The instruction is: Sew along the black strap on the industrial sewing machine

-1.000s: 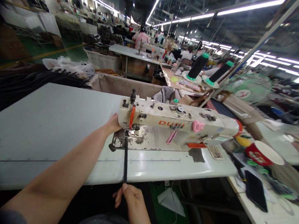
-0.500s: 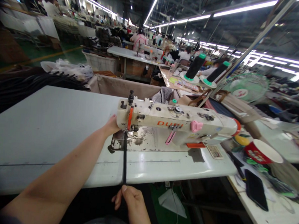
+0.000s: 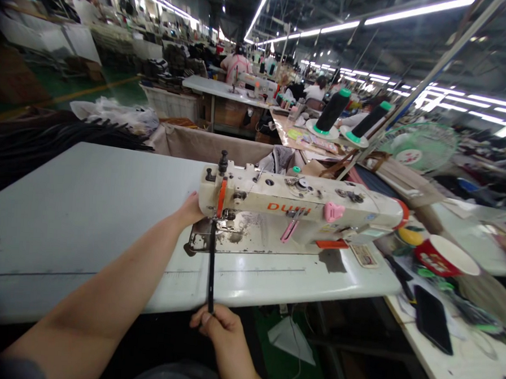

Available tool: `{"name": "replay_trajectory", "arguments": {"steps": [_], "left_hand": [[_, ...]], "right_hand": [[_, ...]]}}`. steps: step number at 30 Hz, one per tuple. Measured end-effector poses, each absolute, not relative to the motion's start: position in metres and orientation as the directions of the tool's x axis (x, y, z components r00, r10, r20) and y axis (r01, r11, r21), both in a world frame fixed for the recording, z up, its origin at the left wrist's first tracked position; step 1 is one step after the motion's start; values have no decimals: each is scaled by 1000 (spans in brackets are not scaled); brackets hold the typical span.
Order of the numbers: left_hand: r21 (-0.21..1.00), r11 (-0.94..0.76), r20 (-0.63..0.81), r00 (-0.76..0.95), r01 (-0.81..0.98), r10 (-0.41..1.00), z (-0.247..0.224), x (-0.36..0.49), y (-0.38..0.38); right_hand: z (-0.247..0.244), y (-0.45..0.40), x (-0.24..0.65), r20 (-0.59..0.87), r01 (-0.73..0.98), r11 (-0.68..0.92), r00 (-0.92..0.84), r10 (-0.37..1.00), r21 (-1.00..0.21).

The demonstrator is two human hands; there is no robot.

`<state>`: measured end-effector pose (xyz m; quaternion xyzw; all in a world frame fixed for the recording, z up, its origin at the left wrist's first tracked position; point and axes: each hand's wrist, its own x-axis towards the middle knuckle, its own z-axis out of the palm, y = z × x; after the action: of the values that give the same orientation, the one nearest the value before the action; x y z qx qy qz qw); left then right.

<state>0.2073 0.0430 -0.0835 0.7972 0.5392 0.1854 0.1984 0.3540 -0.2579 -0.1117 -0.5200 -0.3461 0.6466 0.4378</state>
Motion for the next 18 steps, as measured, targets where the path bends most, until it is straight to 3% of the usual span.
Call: {"name": "replay_trajectory", "arguments": {"steps": [5, 9, 13, 18], "left_hand": [[528, -334, 72, 350, 781, 934, -79, 206, 40], [536, -336, 71, 355, 775, 932, -77, 205, 39], [538, -334, 67, 355, 774, 932, -76, 205, 39], [541, -339, 68, 362, 770, 930, -76, 206, 39]], "right_hand": [[-105, -252, 350, -434, -318, -426, -47, 900, -847], [-97, -250, 349, -438, -80, -439, -29, 898, -895], [-87, -256, 350, -487, 178, -476, -17, 873, -861], [-84, -265, 354, -487, 244, -459, -65, 871, -854]]}}
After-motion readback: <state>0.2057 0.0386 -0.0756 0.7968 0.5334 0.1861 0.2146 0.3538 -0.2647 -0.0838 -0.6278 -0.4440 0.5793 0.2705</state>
